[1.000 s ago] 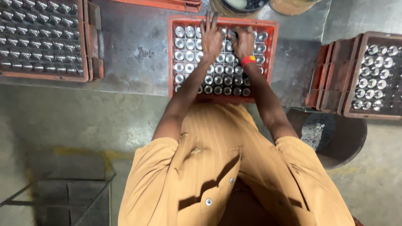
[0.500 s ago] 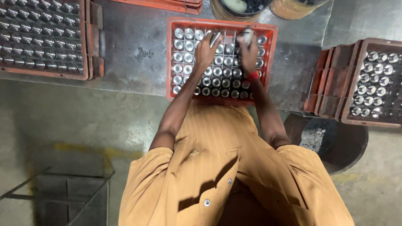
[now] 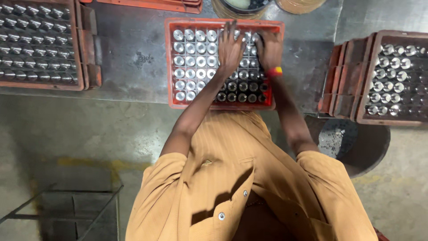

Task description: The person wipes the inside of metal candle cups in a red tray using a small cloth-like pad, then places cylindrical metal parts into the cleaned cups one at a time. They slide the tray aside, pull a new tray of cups into position, and continue wiping and filling cups across the workbench.

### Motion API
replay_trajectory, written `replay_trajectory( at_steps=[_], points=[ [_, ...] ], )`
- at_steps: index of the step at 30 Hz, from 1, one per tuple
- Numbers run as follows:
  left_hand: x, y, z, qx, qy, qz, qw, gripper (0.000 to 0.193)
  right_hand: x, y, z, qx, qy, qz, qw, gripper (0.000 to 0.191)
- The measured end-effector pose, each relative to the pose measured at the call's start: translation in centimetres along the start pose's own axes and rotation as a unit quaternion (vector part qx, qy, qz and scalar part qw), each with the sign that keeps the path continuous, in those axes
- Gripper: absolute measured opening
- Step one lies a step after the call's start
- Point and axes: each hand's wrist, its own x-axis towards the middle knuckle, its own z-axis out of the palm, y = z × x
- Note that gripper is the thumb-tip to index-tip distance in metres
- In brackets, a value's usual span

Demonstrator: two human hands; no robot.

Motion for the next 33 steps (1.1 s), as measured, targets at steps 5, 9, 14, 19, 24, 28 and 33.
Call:
replay_trajectory(
  at_steps=[5,9,14,19,24,28,33],
  points=[
    [1.4,2.4,0.6,0.1,-0.049,-0.032,0.993,0.033,1.2,-0.3,0.1,-0.04,-0.01,-0.027,0.999,0.031],
    [1.7,1.1,-0.5,0.021,-0.017,0.005,1.0,0.037,1.1,0.8,-1.3,0.038,-0.027,0.031,0.998,0.029],
    [2.4,-0.1,-2.3,-0.449,-0.009,-0.206,0.87,0.052,-0.2,3.5,-2.6,0.438,0.223,0.229,0.84,0.032],
    [1.0,1.6,-1.5,-0.603,-0.177,-0.429,0.649,0.074,-2.6,1.3,0.4,0.516,0.098,0.384,0.759,0.038],
    [-1.4,1.1,0.0,-0.11,0.045,-0.009,0.993,0.038,-2.7,-0.1,0.1,0.076,0.037,0.056,0.995,0.04],
    [-2.2,0.8,1.1,-0.216,0.059,-0.056,0.973,0.039,-2.6,0.3,-0.8,0.033,0.009,0.062,0.998,0.03],
    [-4.3,-1.5,0.5,-0.198,0.052,-0.12,0.972,0.028,-0.8,1.9,-0.2,-0.163,0.022,0.068,0.984,0.035]
  ],
)
